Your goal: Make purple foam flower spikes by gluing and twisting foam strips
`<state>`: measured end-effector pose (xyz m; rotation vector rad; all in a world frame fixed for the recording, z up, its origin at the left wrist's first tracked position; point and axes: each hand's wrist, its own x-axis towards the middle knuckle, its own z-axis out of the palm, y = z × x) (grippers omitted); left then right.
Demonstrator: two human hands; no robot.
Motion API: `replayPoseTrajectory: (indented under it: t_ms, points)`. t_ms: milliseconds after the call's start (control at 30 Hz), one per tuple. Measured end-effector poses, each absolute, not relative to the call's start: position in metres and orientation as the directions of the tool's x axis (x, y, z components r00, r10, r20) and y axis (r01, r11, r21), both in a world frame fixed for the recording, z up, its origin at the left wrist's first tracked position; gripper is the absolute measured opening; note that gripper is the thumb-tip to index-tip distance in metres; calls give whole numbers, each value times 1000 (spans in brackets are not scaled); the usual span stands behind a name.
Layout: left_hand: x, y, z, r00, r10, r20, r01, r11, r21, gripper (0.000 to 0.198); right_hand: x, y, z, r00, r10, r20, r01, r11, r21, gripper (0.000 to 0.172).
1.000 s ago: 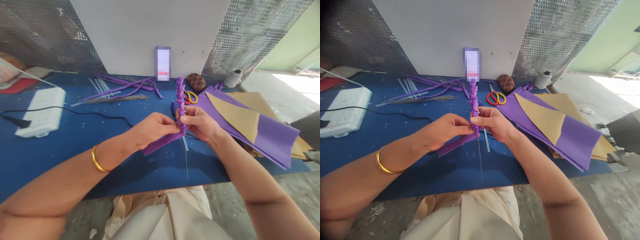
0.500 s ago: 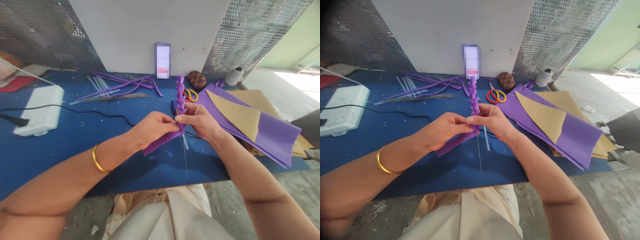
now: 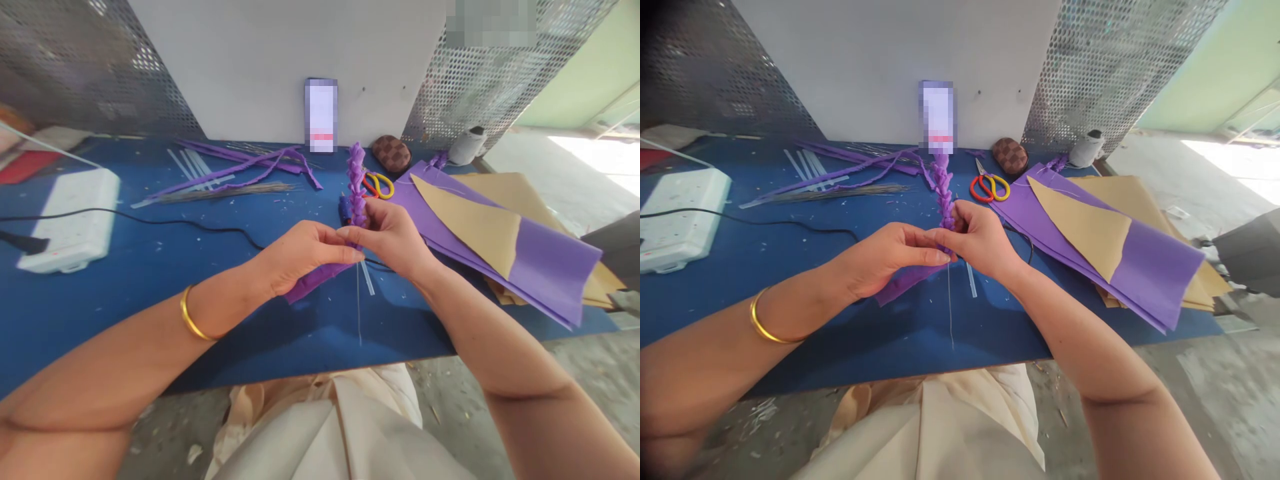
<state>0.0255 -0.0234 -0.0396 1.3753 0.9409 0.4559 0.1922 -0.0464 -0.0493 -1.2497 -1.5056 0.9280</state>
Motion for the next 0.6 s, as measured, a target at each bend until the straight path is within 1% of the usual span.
replayPoseTrajectory:
  t_ms: [133, 233, 433, 600]
  points:
    - [27, -24, -46, 577, 783, -233, 234, 114, 965, 21, 189, -48, -50, -21, 975, 223, 365, 215, -906, 38]
    - [28, -25, -48, 575, 791, -209, 240, 81, 967, 19, 189, -48, -51, -33, 972, 233, 372, 228, -900, 42]
    - [28, -26, -48, 576, 781, -240, 257, 106, 961, 16, 189, -46, -51, -62, 984, 169, 313, 180, -932, 43]
    - [29, -26, -51, 579, 776, -249, 225, 140, 964, 14, 190, -44, -53, -108, 985, 138, 190, 157, -969, 45]
